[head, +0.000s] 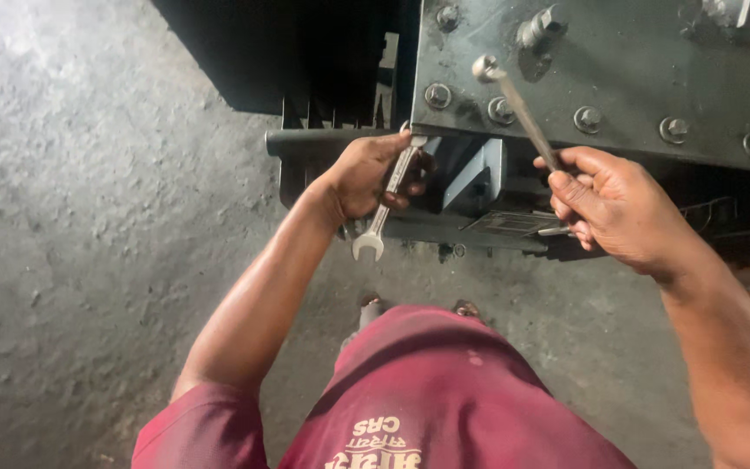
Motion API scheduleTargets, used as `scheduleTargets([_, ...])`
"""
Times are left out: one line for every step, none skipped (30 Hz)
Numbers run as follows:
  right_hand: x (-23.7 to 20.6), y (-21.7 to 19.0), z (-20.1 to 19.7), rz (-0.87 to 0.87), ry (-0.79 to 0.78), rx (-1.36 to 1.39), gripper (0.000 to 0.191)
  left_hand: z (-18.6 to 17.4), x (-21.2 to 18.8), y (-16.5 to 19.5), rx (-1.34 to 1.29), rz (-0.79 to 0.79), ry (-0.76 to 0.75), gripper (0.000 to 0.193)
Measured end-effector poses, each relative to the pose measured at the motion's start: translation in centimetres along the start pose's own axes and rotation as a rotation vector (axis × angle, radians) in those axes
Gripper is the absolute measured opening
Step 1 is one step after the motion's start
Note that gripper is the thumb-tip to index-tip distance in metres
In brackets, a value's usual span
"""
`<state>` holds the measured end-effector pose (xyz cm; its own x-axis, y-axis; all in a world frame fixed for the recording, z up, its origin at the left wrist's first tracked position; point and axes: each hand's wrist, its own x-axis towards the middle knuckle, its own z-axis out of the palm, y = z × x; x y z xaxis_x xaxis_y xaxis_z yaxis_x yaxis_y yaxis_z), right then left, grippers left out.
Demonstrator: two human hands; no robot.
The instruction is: The person uses two wrenches to tighten bolts on a large, dark metal machine. They systematically move from one bolt to another, using one wrench to hold the bolt head and the other to turn the nut.
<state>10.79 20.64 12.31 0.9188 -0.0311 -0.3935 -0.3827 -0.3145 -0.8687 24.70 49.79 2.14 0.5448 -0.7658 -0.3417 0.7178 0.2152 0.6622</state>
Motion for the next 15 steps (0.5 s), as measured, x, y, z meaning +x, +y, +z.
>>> scheduleTargets([0.2,-0.1,0.1,-0.012,-0.017,-0.058,0.036,0.0,0.1,0.2,0.029,-0.011,-0.03,0.039])
scheduleTargets([0.5,-0.3,0.0,-0.021,-0.036,-0.115,0.037,0.1,0.2,0.3,0.057,-0.024,-0.06,0.037])
scheduleTargets([0.7,-0.6,-0.1,-0.029,-0.056,-0.172,0.039,0.1,0.3,0.5,0.089,-0.025,-0.03,0.034])
scheduleTargets([1.1,-1.0,-0.2,-0.089,-0.033,-0.323,0.038,0.2,0.4,0.7,0.121,-0.024,0.0,0.03])
scheduleTargets([1.4,-1.5,-0.5,-0.147,-0.014,-0.478,0.037,0.2,0.5,0.9,0.149,-0.02,0.031,0.026])
scheduleTargets([1.7,-2.0,-0.7,-0.204,0.001,-0.632,0.037,0.2,0.5,1.2,0.133,-0.031,-0.018,0.023])
scheduleTargets([2.0,-2.5,-0.9,-0.204,0.027,-0.741,0.039,0.1,0.7,1.7,0.12,-0.035,-0.068,0.02])
scheduleTargets([2.3,-3.1,-1.0,-0.209,0.057,-0.85,0.04,0.0,0.9,2.2,0.111,-0.036,-0.12,0.017])
scheduleTargets([2.7,-3.8,-1.1,-0.212,0.088,-0.958,0.042,-0.1,1.1,2.7,0.092,-0.024,-0.143,0.016])
scheduleTargets([2.9,-4.4,-1.2,-0.172,0.107,-1.064,0.04,-0.2,1.3,3.0,0.071,-0.012,-0.168,0.016])
scheduleTargets([3.2,-5.1,-1.3,-0.131,0.126,-1.167,0.039,-0.3,1.4,3.4,0.051,0.001,-0.19,0.017])
scheduleTargets([3.4,-5.7,-1.4,-0.09,0.141,-1.271,0.038,-0.4,1.5,3.6,0.063,0.005,-0.197,0.021])
scheduleTargets([3.7,-6.2,-1.5,-0.125,0.16,-1.294,0.037,-0.4,1.4,3.8,0.073,0.01,-0.205,0.026])
scheduleTargets([4.0,-6.7,-1.8,-0.158,0.182,-1.318,0.036,-0.3,1.4,3.9,0.083,0.014,-0.215,0.031])
scheduleTargets([4.3,-7.1,-2.1,-0.19,0.208,-1.342,0.036,-0.2,1.2,4.1,0.068,0.038,-0.241,0.034])
